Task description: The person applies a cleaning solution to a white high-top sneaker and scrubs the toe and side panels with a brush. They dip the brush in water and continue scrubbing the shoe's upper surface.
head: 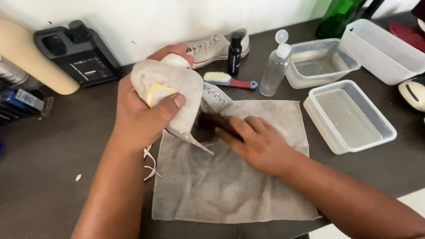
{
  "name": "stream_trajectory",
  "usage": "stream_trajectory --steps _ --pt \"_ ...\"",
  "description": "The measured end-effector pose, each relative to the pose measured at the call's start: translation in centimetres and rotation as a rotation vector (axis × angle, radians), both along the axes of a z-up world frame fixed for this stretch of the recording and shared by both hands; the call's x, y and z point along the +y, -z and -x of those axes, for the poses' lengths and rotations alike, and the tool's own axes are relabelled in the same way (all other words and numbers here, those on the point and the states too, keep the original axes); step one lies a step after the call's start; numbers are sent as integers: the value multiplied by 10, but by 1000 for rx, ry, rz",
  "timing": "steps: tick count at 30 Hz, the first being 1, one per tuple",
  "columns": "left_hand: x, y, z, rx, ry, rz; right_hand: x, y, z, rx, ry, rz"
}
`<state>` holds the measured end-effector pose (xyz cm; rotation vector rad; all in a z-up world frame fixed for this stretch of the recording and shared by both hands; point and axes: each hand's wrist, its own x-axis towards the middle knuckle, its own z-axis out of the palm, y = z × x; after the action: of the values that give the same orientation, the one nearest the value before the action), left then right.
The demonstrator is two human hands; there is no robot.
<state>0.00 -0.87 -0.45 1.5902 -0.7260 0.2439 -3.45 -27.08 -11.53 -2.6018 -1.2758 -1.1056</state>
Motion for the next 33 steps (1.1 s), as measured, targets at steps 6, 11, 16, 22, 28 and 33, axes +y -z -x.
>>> stream_trajectory --steps 6,11,16,22,28,33 --pt "-2 1 1 9 133 17 15 13 4 834 -108 -418" --pt "-7 -3 4 -82 74 -65 2 4 2 310 -116 -270" --pt "-7 5 0 -89 57 30 9 25 5 413 18 -39" --pt "-7 1 2 -57 70 -11 7 9 1 760 -137 -542" --pt "-8 1 3 -82 66 -12 4 14 4 -10 -20 -1" --pt "-12 3 5 -130 106 -23 13 33 -8 802 -91 -609"
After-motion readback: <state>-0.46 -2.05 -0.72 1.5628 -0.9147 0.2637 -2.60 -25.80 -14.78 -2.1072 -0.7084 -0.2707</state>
